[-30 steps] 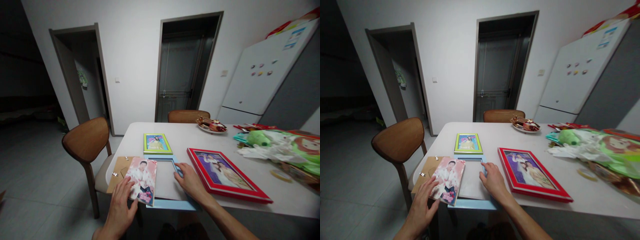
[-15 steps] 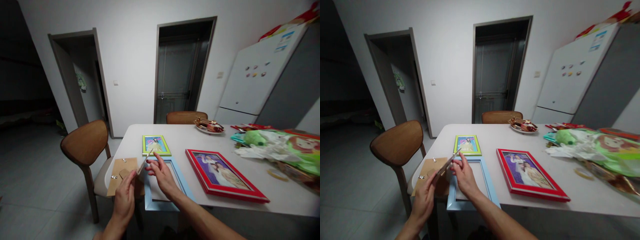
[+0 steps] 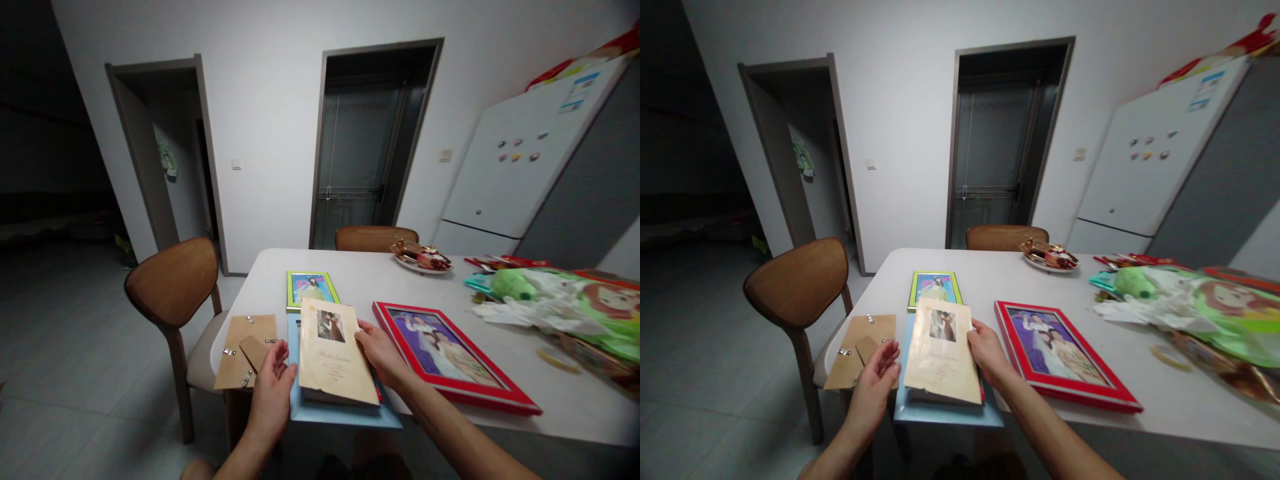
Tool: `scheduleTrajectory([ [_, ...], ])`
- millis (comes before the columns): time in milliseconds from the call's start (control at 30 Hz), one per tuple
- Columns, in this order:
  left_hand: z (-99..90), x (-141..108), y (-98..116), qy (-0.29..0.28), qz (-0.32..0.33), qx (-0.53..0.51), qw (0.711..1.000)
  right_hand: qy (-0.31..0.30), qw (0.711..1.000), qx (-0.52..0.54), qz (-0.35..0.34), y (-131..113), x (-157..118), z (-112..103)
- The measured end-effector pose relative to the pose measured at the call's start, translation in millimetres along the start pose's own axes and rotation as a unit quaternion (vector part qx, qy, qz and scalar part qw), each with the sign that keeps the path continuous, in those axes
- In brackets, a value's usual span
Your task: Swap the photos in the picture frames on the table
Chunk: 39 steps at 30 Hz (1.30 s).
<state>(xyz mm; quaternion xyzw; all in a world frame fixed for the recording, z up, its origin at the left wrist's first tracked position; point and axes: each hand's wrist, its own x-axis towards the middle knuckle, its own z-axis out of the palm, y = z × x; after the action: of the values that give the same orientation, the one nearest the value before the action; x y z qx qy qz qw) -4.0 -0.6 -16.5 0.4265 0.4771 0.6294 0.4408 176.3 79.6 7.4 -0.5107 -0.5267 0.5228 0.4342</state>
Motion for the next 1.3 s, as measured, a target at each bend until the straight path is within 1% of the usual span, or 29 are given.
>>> scheduleTrajectory([
  [67, -2.9, -3.8, -2.4, -0.039, 0.024, 0.106, 0.993, 0.011, 0.998, -0.054, 0.012, 5.2, 4.6, -12.0],
  [100, -2.7, -6.5, -3.5, -0.059, 0.044, 0.16, 0.984, 0.019, 0.996, -0.083, 0.012, 8.6, 6.8, -15.1],
  [200, 1.1, -14.7, -8.3, -0.092, 0.107, 0.28, 0.95, 0.045, 0.981, -0.189, -0.011, 17.5, 12.7, -13.8],
  [300, 3.5, -19.7, -13.7, -0.124, 0.152, 0.347, 0.917, 0.066, 0.942, -0.323, -0.062, 20.5, 17.0, -6.0],
  [367, 3.4, -21.2, -14.6, -0.149, 0.18, 0.396, 0.888, 0.069, 0.916, -0.384, -0.091, 19.4, 18.7, -3.0],
  [467, 3.8, -22.3, -10.0, -0.179, 0.191, 0.47, 0.843, 0.063, 0.897, -0.425, -0.105, 17.0, 18.4, -3.7],
  [567, 6.7, -23.6, -3.9, -0.195, 0.18, 0.515, 0.815, 0.065, 0.878, -0.463, -0.104, 17.0, 13.9, -5.4],
  [600, 7.8, -24.1, -2.8, -0.197, 0.178, 0.522, 0.811, 0.069, 0.868, -0.482, -0.104, 17.8, 11.9, -5.3],
  [667, 8.6, -25.0, -2.5, -0.198, 0.179, 0.525, 0.808, 0.076, 0.838, -0.529, -0.108, 20.1, 7.8, -4.4],
  [733, 5.2, -25.2, -3.1, -0.197, 0.183, 0.513, 0.815, 0.079, 0.805, -0.577, -0.11, 22.4, 4.8, -3.6],
  [767, 1.0, -24.7, -3.2, -0.194, 0.187, 0.505, 0.82, 0.079, 0.795, -0.592, -0.111, 23.1, 3.8, -3.3],
  [800, -5.1, -23.4, -2.9, -0.187, 0.191, 0.499, 0.825, 0.078, 0.792, -0.596, -0.112, 23.3, 3.0, -2.9],
  [867, -23.4, -18.3, -1.4, -0.157, 0.192, 0.502, 0.829, 0.075, 0.803, -0.579, -0.123, 21.8, 1.6, -0.1],
  [933, -47.5, -10.1, -0.4, -0.111, 0.179, 0.531, 0.821, 0.058, 0.827, -0.538, -0.155, 17.7, -1.1, 8.6],
  [1000, -72.6, -0.3, -2.3, -0.067, 0.151, 0.578, 0.799, 0.017, 0.846, -0.495, -0.198, 12.2, -6.2, 25.6],
  [1033, -83.9, 4.5, -4.8, -0.052, 0.136, 0.599, 0.788, -0.009, 0.849, -0.48, -0.22, 9.4, -9.8, 37.0],
  [1100, -101.7, 12.7, -12.0, -0.033, 0.123, 0.618, 0.776, -0.055, 0.839, -0.473, -0.261, 5.4, -18.0, 63.6],
  [1167, -112.7, 18.5, -20.4, -0.019, 0.131, 0.614, 0.778, -0.09, 0.817, -0.49, -0.291, 4.6, -25.8, 90.4],
  [1233, -118.6, 22.2, -27.0, -0.002, 0.148, 0.602, 0.785, -0.102, 0.8, -0.506, -0.305, 6.8, -30.8, 112.6],
  [1300, -121.4, 23.8, -29.6, 0.012, 0.162, 0.591, 0.79, -0.094, 0.802, -0.505, -0.305, 9.9, -31.8, 126.9],
])
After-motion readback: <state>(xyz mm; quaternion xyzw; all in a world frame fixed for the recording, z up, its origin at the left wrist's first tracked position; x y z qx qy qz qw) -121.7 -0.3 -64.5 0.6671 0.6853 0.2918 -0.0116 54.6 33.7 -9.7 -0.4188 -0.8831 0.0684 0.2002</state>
